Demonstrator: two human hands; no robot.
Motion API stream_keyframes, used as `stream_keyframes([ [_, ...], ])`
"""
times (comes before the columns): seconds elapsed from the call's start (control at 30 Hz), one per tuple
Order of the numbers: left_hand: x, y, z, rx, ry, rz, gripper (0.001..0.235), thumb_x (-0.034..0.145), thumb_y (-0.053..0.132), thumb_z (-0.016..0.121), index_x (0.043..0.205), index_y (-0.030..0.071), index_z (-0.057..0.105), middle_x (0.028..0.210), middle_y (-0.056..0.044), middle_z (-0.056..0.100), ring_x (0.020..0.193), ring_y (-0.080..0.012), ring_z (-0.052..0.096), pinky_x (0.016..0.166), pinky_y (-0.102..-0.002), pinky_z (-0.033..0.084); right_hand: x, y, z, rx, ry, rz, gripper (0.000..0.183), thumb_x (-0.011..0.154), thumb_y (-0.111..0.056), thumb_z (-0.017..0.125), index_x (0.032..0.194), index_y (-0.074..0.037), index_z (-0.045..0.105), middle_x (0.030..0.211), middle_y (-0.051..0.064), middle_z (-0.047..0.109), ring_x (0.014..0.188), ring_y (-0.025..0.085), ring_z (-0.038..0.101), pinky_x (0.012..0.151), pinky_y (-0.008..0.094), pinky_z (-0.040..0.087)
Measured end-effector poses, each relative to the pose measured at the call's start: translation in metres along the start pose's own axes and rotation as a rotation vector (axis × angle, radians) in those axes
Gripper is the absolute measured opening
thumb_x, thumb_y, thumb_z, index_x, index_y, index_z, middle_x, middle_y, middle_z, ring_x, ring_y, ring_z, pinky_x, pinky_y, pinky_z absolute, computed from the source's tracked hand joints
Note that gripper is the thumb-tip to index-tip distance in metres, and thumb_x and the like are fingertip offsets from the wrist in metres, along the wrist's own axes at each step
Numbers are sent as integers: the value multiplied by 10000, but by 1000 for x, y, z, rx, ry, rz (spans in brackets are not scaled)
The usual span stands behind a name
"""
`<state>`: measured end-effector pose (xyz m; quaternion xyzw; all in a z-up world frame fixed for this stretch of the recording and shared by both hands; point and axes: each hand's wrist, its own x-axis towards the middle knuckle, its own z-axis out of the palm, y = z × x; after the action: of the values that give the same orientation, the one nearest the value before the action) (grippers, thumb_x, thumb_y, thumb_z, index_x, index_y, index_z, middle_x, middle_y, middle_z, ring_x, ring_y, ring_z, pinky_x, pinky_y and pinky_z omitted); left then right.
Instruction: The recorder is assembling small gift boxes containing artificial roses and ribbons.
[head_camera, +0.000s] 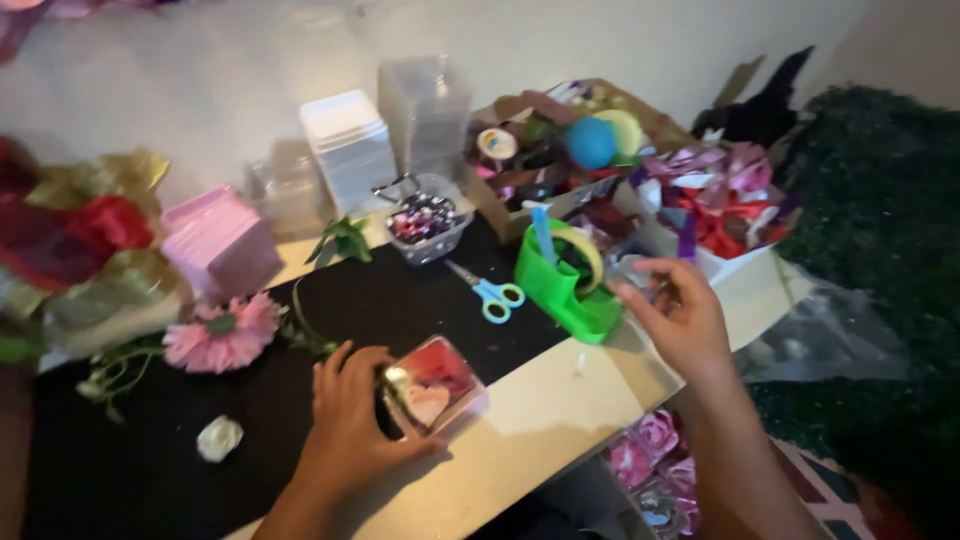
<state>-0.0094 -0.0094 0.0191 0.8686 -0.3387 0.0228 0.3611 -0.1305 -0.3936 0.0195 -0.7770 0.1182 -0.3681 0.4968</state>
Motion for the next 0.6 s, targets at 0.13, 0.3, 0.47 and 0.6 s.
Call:
stream_keyframes([
  [0.13, 2, -17, 11, 15, 46, 94, 1209, 389, 618, 960, 1329, 74, 429, 1439, -160, 436, 1409, -438, 277, 1152, -642, 120, 38, 26, -21, -169, -142, 131, 214, 892, -223, 753, 1038, -74, 703, 900, -73, 603, 652, 46, 526, 566, 208, 430],
  [0.3, 3, -28, 15, 30, 87, 120, 1093, 461, 627, 896, 1275, 59, 437, 1419, -143, 459, 1408, -447, 283, 1131, -670, 111, 55, 35, -21, -134, -469, 357, 258, 901, -308, 755, 965, -60, 789, 812, -60, 736, 738, 22, 601, 649, 201, 479],
  [0.47, 5, -50, 19, -58, 103, 163, 998, 556, 599, 844, 1308, 69, 458, 1390, -139, 517, 1415, -440, 363, 1153, -644, 164, 59, 38, -23, -50, -475, 456, 239, 900, -287, 764, 952, -55, 747, 802, -14, 711, 659, 84, 553, 534, 232, 427],
  [0.6, 7, -60, 20, -56, 136, 197, 907, 582, 603, 833, 1237, 84, 482, 1409, -160, 530, 1391, -451, 407, 1141, -638, 199, 50, 27, -24, 54, -428, 605, 227, 904, -284, 728, 925, -63, 682, 843, -11, 707, 703, 105, 606, 539, 307, 539],
])
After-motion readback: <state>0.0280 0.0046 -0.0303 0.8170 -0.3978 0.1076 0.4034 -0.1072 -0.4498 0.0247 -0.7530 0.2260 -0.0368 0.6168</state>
